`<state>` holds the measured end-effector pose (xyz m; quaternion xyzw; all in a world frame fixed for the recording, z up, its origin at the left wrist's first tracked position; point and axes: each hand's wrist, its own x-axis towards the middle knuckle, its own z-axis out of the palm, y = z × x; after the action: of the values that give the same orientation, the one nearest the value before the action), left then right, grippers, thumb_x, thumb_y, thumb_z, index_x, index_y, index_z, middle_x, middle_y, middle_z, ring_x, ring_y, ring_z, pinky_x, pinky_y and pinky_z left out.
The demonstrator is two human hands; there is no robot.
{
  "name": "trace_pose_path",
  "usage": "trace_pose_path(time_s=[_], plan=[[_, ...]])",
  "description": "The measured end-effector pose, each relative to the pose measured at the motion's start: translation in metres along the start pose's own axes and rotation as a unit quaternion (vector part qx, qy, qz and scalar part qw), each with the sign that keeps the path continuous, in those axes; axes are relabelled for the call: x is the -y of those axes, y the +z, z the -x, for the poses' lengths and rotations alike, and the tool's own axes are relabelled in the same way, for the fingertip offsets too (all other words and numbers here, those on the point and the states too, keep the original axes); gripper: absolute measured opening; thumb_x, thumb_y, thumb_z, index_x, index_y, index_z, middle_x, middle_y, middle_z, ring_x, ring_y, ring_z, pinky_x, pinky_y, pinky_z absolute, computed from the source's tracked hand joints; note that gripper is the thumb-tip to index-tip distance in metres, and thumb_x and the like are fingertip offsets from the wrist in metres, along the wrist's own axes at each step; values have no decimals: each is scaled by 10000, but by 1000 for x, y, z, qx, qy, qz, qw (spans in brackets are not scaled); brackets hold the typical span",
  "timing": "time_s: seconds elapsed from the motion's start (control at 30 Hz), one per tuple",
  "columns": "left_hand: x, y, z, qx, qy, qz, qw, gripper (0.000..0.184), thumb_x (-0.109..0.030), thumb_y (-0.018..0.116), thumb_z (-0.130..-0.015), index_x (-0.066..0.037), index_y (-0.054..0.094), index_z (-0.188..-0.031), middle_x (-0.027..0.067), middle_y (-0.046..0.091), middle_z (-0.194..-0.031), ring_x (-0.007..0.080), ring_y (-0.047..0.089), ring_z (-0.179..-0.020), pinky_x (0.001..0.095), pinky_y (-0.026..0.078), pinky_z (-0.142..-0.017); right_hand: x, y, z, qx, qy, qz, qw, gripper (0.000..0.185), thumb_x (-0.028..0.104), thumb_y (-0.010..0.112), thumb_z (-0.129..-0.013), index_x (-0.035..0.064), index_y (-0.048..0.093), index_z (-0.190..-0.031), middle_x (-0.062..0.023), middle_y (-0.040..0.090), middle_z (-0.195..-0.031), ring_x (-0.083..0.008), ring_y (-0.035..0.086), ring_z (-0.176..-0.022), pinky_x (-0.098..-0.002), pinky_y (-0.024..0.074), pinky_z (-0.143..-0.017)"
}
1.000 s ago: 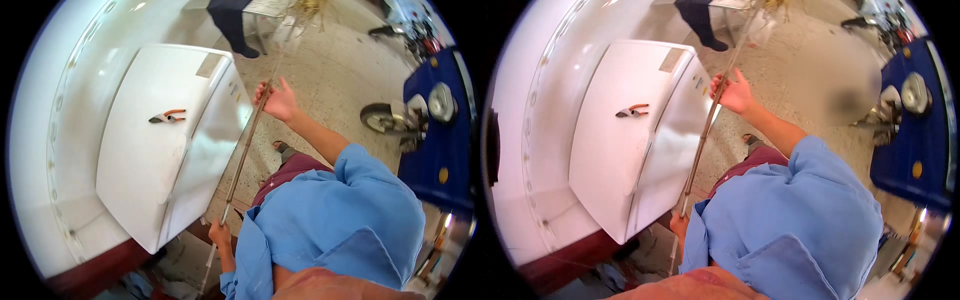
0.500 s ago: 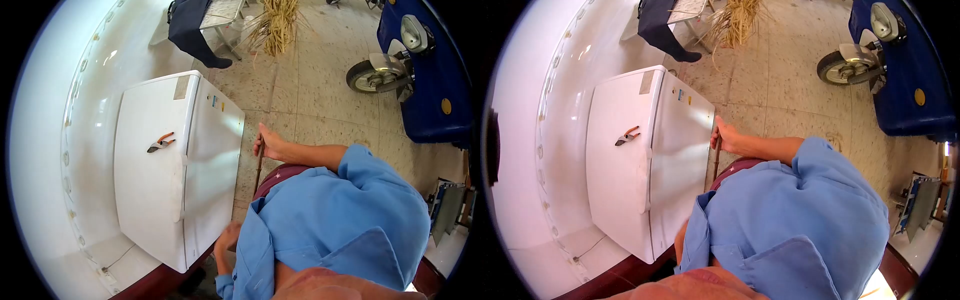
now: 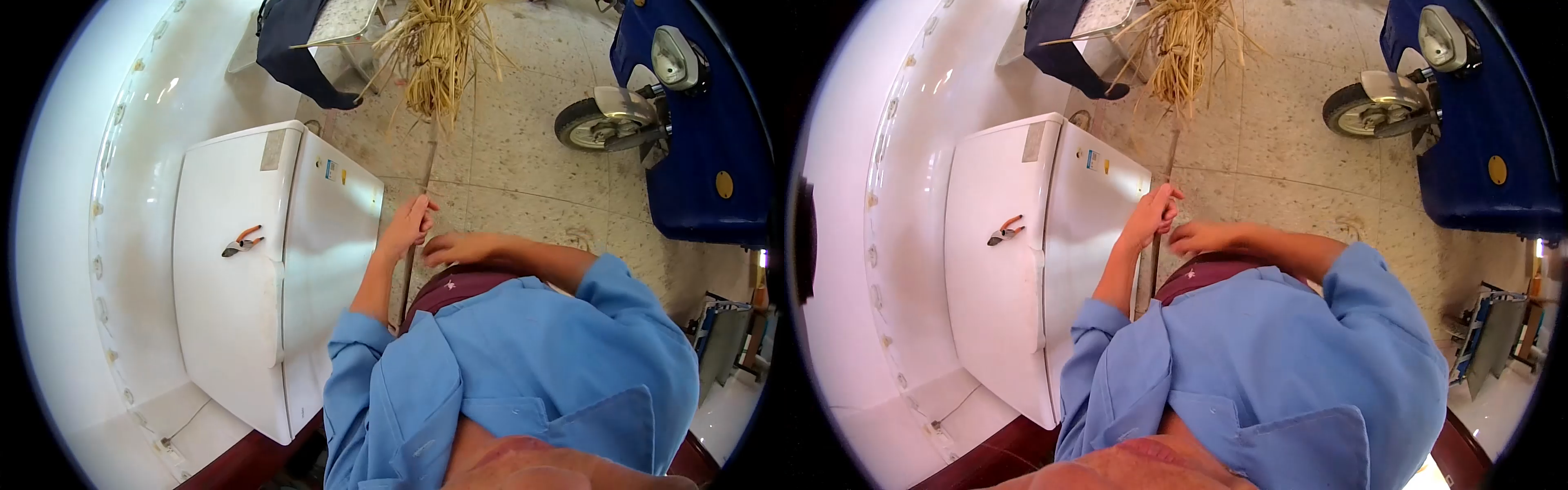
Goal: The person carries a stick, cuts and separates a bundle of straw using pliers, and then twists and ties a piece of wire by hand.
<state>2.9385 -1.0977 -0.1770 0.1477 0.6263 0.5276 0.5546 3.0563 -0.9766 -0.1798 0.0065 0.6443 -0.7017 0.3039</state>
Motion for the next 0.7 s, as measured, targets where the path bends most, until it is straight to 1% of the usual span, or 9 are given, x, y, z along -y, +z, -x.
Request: trace_pose_path(time_s=[0.07, 0.1, 0.13, 0.17, 0.2, 0.37, 0.5, 0.57, 0.7], plan=[[26, 7, -5, -41, 0, 1, 999, 394, -378, 374, -905, -3, 492, -885, 52, 545, -585, 143, 486, -474, 297, 395, -463, -39, -56, 16, -75, -75, 44, 993, 318, 194, 486, -858, 1, 475, -1111, -110, 515, -1073, -202, 519, -958, -335, 451, -807], [45, 14, -11, -164, 93, -143, 972, 390, -362, 380, -903, 7, 498, -856, 86, 545, -580, 188, 506, -485, 332, 394, -464, -57, -79, 19, -225, -45, -170, 958, 439, 284, 521, -827, -1, 443, -1151, -99, 518, -1090, -210, 497, -986, -336, 434, -826], [58, 21, -14, -280, 180, -282, 900, 388, -346, 385, -900, 16, 504, -828, 119, 545, -575, 232, 526, -496, 368, 392, -466, -30, -101, 32, -295, -12, -237, 926, 497, 330, 509, -838, 0, 405, -1194, -117, 486, -1150, -236, 491, -1003, -375, 419, -854], [61, 27, -15, -317, 190, -289, 883, 362, -305, 405, -890, 30, 499, -788, 212, 537, -601, 365, 540, -570, 439, 391, -507, 1, -111, 41, -359, -45, -281, 889, 517, 348, 506, -840, 7, 389, -1210, -127, 461, -1182, -247, 486, -1017, -389, 411, -864], [58, 33, -14, -318, 190, -284, 884, 362, -305, 405, -890, 30, 499, -788, 212, 537, -601, 365, 540, -570, 439, 391, -507, 27, -117, 44, -420, -77, -323, 845, 537, 366, 504, -843, 14, 372, -1227, -137, 435, -1215, -258, 480, -1031, -404, 404, -875], [51, 50, -4, -348, 169, -339, 858, 314, -302, 418, -884, 4, 478, -843, 264, 545, -674, 448, 517, -638, 493, 389, -531, 74, -144, 6, -378, -119, -235, 887, 698, 469, 586, -764, 42, 323, -1250, -145, 418, -1212, -235, 467, -1051, -408, 446, -810], [42, 63, 8, -375, 138, -357, 844, 280, -284, 427, -882, -10, 468, -841, 256, 537, -639, 448, 508, -602, 490, 382, -499, 90, -137, -30, -348, -156, -257, 888, 593, 384, 662, -734, 23, 441, -1150, -119, 539, -1051, -200, 554, -914, -345, 491, -725], [35, 64, 14, -402, 149, -344, 835, 232, -252, 449, -875, -23, 457, -837, 247, 526, -617, 442, 499, -588, 487, 377, -492, 90, -136, -48, -399, -215, -309, 836, 454, 290, 721, -695, 30, 539, -1020, -67, 598, -869, -156, 591, -763, -278, 506, -642], [46, 60, 16, -425, 184, -335, 821, 220, -235, 474, -865, -29, 442, -794, 240, 511, -603, 441, 489, -583, 483, 369, -486, 108, -117, -48, -433, -245, -346, 795, 390, 271, 743, -675, 20, 581, -927, -55, 602, -810, -140, 589, -731, -271, 497, -630]])
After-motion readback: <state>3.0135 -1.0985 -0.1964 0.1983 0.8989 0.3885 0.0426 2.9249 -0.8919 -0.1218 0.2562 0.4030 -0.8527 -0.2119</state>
